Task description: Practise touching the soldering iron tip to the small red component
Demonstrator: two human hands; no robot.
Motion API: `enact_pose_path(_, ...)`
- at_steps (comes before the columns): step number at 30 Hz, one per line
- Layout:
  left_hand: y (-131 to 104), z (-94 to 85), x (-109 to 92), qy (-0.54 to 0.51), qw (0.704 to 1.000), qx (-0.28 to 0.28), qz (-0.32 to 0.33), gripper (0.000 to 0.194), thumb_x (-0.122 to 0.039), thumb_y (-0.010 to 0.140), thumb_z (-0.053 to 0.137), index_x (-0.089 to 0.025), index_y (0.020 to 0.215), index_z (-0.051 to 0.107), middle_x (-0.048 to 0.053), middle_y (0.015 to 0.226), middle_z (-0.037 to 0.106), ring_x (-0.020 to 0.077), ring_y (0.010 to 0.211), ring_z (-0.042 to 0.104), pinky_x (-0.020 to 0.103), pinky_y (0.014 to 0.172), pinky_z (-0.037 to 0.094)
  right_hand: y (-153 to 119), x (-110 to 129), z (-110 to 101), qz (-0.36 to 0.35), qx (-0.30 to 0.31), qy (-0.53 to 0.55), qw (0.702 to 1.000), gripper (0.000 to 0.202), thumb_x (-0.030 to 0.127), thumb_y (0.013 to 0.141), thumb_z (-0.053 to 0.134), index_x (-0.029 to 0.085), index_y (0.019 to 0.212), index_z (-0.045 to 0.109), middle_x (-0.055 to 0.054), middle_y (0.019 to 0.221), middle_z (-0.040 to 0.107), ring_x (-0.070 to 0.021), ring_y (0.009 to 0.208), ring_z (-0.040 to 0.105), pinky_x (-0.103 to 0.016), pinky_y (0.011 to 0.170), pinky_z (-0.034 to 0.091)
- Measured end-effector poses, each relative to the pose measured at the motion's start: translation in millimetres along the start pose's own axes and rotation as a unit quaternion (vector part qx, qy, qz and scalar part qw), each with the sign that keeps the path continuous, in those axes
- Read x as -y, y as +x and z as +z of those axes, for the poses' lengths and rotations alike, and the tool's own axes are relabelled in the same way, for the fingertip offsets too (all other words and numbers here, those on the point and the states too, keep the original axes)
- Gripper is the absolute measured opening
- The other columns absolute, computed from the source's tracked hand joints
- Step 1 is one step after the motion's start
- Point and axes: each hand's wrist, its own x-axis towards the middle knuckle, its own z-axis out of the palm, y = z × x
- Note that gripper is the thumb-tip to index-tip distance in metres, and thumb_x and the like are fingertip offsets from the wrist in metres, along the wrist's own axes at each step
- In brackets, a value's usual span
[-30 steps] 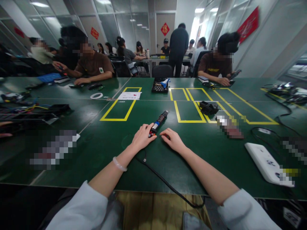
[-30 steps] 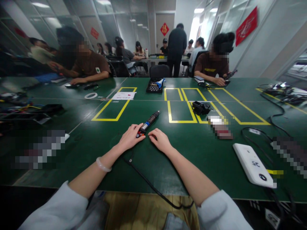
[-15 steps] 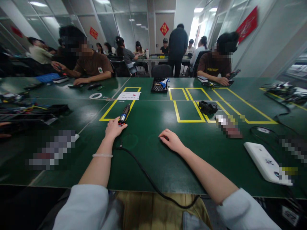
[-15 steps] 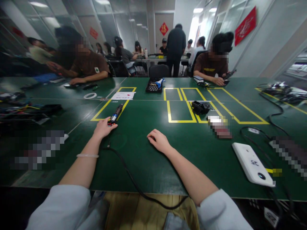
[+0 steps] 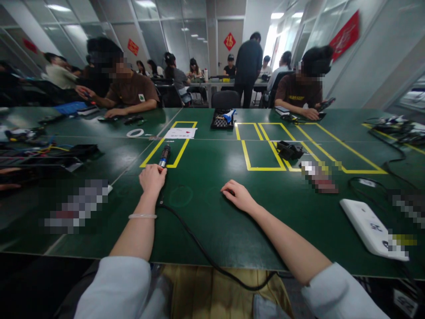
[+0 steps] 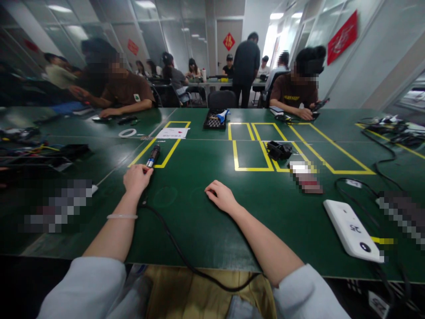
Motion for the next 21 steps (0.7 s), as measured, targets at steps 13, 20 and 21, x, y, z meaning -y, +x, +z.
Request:
enact_pose_path(13,-72.2,11.0,-110.6,-0.397,0.820,0.306,0.278,0.034,-0.041,0.087,0.055,-0.018,0.110,0.067,0.007,0.103,0.068,0.0177,0.090,0.062,0.030,0.081,0.048,0.5,1.0,5.1,-0.002,0.011,0.018,1.000,0.030,0.018,0.086,0.060,0.020,0.116,0.058,-0.003,0.094,0.062,-0.0144,0.080,0.057,-0.026,0.073,0.045)
enact_pose_path(20,-85.2,19.2,-118.4,-0.479,0.738,0.406,0.246,0.053,-0.036,0.085,0.060,-0.016,0.133,0.049,0.007,0.100,0.064,0.0164,0.091,0.062,0.030,0.083,0.048,1.5,1.5,8.4,-0.031,0.019,-0.003,0.999,0.018,0.018,0.085,0.059,0.019,0.103,0.061,-0.004,0.095,0.063,-0.0150,0.081,0.057,-0.026,0.074,0.044)
enact_pose_path(21,-84.8,19.5,-117.7,-0.481,0.737,0.407,0.244,0.053,-0.036,0.086,0.060,-0.016,0.133,0.048,0.006,0.100,0.064,0.0162,0.091,0.062,0.030,0.083,0.048,1.8,1.8,8.3,-0.025,0.018,-0.005,1.000,0.016,0.018,0.086,0.059,0.019,0.101,0.061,-0.003,0.093,0.064,-0.0147,0.078,0.057,-0.026,0.073,0.044)
